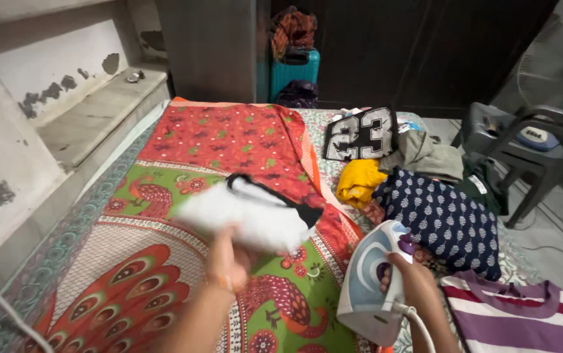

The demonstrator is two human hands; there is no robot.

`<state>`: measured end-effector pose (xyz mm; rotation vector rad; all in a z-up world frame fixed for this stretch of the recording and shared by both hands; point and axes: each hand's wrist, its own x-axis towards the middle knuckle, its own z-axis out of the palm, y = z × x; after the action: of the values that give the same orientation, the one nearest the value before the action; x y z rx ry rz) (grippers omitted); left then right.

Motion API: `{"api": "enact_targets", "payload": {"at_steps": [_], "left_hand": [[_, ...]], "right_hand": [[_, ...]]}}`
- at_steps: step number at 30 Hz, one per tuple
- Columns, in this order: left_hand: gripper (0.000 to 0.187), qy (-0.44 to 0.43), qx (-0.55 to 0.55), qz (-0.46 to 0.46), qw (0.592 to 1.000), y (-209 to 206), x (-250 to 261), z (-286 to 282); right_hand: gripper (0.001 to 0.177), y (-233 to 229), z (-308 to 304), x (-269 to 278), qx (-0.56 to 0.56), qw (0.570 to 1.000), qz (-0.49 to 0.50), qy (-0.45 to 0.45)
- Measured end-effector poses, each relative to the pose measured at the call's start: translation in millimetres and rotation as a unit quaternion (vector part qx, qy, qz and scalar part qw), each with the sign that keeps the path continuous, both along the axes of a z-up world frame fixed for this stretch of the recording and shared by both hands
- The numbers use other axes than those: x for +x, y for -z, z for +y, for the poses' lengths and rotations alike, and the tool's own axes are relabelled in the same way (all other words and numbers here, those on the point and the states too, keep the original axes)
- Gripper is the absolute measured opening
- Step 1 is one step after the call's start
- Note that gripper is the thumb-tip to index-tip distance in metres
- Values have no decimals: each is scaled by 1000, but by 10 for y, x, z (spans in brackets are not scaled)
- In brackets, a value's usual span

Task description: The person irons a white t-shirt with black trim on a bed covered with a colorful patterned sheet. They repeatedly smooth the fabric with their hands and move the iron back and forth over the garment, flipping it over to treat both sides.

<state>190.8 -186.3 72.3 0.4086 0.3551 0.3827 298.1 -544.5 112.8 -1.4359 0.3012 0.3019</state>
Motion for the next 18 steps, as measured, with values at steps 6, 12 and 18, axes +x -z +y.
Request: {"api": "enact_targets", "payload": {"at_steps": [6, 12, 18], "left_hand": [[33, 100, 14, 210, 972, 1366, -1013, -546], [36, 122, 80, 363, 920, 1530, -1362, 172], [38, 173, 257, 416, 855, 1588, -1598, 1106]], "right_hand": [[26, -92, 31, -51, -40, 999, 10, 7], [30, -63, 29, -63, -75, 997, 7, -28], [31, -127, 142, -227, -123, 980, -27, -156]]}}
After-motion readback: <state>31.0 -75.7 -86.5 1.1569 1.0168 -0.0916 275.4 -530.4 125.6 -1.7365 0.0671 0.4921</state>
